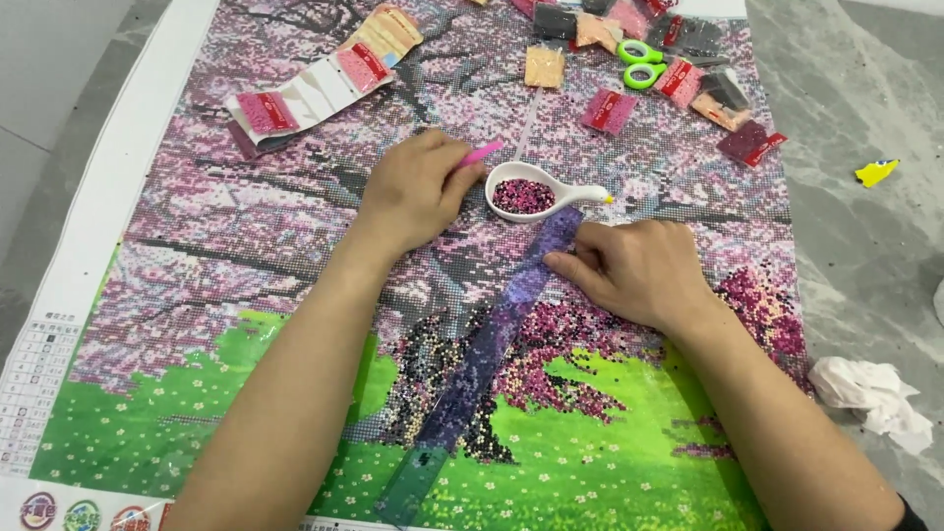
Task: A person is performing diamond painting, picking up small resin beads with a pen tool and placing them on an adhesive canvas.
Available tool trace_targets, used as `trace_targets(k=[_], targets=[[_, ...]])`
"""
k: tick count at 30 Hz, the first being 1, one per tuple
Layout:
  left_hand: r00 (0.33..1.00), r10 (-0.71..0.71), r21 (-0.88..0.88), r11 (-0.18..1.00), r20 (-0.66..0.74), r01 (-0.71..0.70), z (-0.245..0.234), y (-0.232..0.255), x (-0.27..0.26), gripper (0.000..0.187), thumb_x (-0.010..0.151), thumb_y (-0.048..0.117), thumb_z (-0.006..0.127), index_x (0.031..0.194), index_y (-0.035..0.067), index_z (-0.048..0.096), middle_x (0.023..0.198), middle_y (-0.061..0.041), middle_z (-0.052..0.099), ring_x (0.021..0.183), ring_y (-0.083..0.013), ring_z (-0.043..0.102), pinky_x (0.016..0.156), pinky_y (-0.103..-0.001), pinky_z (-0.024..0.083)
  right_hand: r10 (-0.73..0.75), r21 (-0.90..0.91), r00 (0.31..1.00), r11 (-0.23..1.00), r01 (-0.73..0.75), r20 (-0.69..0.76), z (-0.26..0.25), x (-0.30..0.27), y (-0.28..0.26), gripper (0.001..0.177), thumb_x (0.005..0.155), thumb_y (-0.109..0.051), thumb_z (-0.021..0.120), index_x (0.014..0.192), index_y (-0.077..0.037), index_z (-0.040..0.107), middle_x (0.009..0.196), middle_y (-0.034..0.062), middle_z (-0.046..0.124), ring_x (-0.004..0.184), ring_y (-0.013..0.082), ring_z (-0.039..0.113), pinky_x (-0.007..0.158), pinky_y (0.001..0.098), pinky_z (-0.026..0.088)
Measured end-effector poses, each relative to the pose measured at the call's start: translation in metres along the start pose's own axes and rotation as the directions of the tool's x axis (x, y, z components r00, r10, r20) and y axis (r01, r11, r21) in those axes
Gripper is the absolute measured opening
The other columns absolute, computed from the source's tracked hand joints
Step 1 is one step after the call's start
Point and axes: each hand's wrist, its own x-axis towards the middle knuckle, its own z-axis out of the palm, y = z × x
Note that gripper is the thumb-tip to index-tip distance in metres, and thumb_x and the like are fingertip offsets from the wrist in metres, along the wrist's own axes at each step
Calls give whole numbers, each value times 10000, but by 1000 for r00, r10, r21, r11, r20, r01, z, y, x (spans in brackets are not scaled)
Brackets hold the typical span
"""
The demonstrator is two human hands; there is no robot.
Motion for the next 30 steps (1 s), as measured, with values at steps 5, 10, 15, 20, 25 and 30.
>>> trace_targets(k=[5,10,15,20,25,30], targets=[[998,53,59,997,37,-55,-2,6,-1,279,1004,314,561,829,125,668,793,-79,630,765,-302,659,679,-374,522,-7,3,1000,1000,6,10,-3,1,-2,530,935,-560,558,567,-180,516,342,-15,453,346,199,524,459,301,426],[998,60,35,998,22,-61,-3,7,2,283,1000,297,586,790,120,655,766,-73,608,742,-297,657,656,-360,520,-10,12,1000,1000,9,16,-4,1,-2,532,938,-557,565,562,-184,521,342,-27,459,340,175,517,461,277,430],[988,-155,-269,951,10,152,-8,-1,4,301,1023,367,524,863,163,676,742,-34,641,704,-191,636,625,-306,499,-22,31,1000,999,22,6,-5,2,-1,526,945,-535,573,562,-177,526,344,-24,457,325,165,496,450,266,415],[860,-509,-808,521,-38,273,-22,-12,6,324,1020,391,415,970,159,636,811,12,671,749,-48,595,651,-156,469,-29,42,999,999,30,-13,-3,2,1,526,940,-530,579,554,-177,526,338,-25,453,312,168,485,439,269,411],[804,-594,-950,255,-6,181,-26,-15,5,332,998,421,426,985,148,614,809,-25,672,713,-75,606,619,-158,491,-41,75,999,996,42,-14,-3,3,1,514,941,-506,585,551,-177,525,340,-30,443,306,156,469,428,262,397],[811,-585,-942,285,-23,179,-21,-19,5,342,997,431,433,1002,142,616,819,-32,684,715,-70,617,622,-151,494,-37,69,999,997,37,-6,-2,3,2,516,938,-516,583,552,-177,531,341,-30,447,308,154,469,427,263,395]])
